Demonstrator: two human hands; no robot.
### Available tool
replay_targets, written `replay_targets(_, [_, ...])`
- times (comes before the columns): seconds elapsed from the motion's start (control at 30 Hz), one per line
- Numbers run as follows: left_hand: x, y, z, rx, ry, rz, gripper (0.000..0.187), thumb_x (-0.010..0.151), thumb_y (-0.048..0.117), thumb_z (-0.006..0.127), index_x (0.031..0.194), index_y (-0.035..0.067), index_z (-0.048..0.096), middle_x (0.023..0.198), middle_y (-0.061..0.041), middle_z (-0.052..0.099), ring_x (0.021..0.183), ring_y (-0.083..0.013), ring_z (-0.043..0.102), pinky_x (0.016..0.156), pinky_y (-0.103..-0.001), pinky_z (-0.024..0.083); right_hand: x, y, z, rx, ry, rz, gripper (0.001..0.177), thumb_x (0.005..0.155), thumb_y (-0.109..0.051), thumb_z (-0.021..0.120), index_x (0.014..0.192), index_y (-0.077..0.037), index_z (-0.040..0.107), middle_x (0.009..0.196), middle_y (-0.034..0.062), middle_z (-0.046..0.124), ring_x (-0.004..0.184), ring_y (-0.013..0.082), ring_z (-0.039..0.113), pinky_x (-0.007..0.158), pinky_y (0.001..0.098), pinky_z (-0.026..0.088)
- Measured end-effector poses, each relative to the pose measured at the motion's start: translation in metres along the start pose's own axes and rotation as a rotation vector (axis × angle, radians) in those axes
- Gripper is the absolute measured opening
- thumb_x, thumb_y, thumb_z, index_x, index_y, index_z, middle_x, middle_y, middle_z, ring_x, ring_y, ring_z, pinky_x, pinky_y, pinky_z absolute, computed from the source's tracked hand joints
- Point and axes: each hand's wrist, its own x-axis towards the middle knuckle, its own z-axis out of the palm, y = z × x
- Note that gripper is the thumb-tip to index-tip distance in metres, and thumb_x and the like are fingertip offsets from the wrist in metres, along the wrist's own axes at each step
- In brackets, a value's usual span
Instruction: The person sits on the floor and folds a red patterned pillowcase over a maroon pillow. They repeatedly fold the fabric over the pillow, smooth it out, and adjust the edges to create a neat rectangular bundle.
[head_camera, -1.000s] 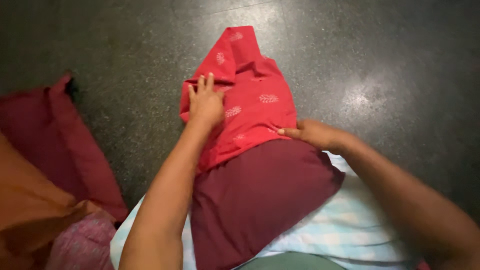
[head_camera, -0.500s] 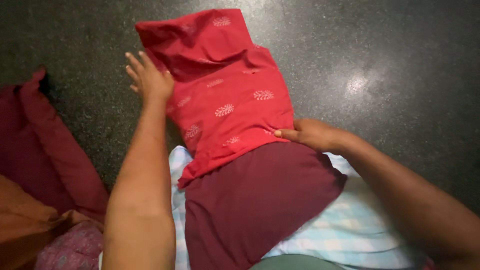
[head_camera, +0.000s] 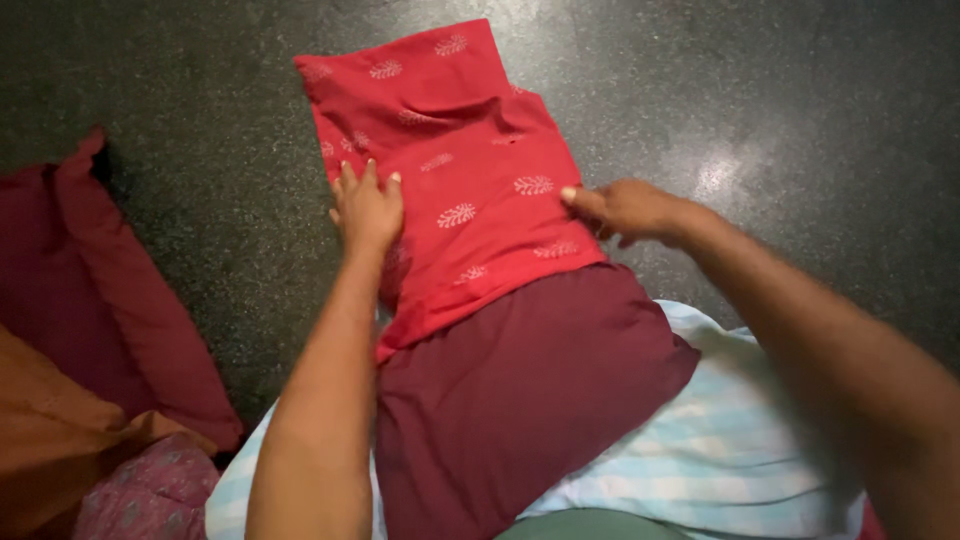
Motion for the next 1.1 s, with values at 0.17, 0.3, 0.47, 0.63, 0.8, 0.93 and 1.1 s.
replay_targets(0.17, [-0.023,0.003,0.003,-0.017,0.063,-0.081,0.065,0.096,0.051,0.056,0.151,0.015,0.049,0.166,-0.021,0.023,0.152,-0.0437,0.02,0.114,-0.07,0.025,0.113,0.021,-0.013,0.165,0.3,-0.141,0.062,0.102,-0.055,0.056,0.121,0.002,0.072,0.104,0.0193,0.071,0.084,0.0263,0.061,0.073,0.0428,0.053])
replay_targets(0.3, [-0.031,0.0,0.015,-0.03,0.117,-0.082,0.065,0.098,0.051,0.056,0.151,0.015,0.05,0.166,-0.023,0.025,0.153,-0.0445,0.024,0.116,-0.064,0.029,0.201,0.035,-0.011,0.437,0.467,-0.325,0.056,0.097,-0.042,0.067,0.139,-0.008,0.052,0.109,0.01,0.071,0.091,0.0186,0.068,0.073,0.0364,0.056])
replay_targets(0.47, [-0.024,-0.011,0.023,-0.16,0.21,-0.042,0.073,0.094,0.046,0.067,0.152,0.007,0.047,0.163,-0.03,0.025,0.147,-0.05,0.028,0.121,-0.052,0.029,0.239,0.02,0.002,0.33,0.565,-0.319,0.04,0.095,-0.027,0.077,0.123,0.0,0.069,0.097,0.0064,0.072,0.083,0.0168,0.069,0.071,0.0359,0.058])
replay_targets(0.63, [-0.019,-0.014,0.034,-0.397,0.262,0.227,0.067,0.093,0.027,0.075,0.151,0.004,0.049,0.164,-0.032,0.026,0.149,-0.0479,0.033,0.122,-0.048,0.032,0.218,0.01,-0.01,0.482,0.569,-0.221,0.023,0.094,-0.02,0.072,0.106,-0.001,0.074,0.085,0.007,0.071,0.071,0.0186,0.063,0.061,0.0396,0.053])
replay_targets(0.8, [-0.014,-0.007,0.033,-0.432,0.23,0.287,0.06,0.093,0.025,0.074,0.146,0.002,0.055,0.163,-0.03,0.033,0.149,-0.0433,0.039,0.122,-0.044,0.036,0.212,0.043,-0.036,0.568,0.439,-0.161,0.03,0.104,-0.027,0.07,0.112,0.002,0.075,0.092,0.0054,0.069,0.079,0.0177,0.06,0.066,0.0384,0.048])
replay_targets(0.93, [-0.01,-0.012,0.03,-0.496,0.193,0.163,0.056,0.092,0.028,0.07,0.141,0.003,0.058,0.16,-0.027,0.039,0.143,-0.0391,0.047,0.117,-0.041,0.039,0.229,0.03,-0.038,0.574,0.541,-0.322,0.031,0.099,-0.027,0.069,0.124,-0.01,0.068,0.1,0.0017,0.075,0.088,0.016,0.07,0.076,0.0352,0.057])
replay_targets(1.1, [0.007,-0.024,0.035,-0.575,0.243,0.05,0.049,0.093,0.03,0.07,0.134,0.003,0.066,0.156,-0.027,0.043,0.142,-0.0391,0.046,0.117,-0.042,0.039,0.243,-0.031,-0.032,0.588,0.403,-0.514,0.029,0.104,-0.027,0.067,0.129,-0.013,0.069,0.111,-0.0021,0.076,0.099,0.0126,0.072,0.083,0.0309,0.059])
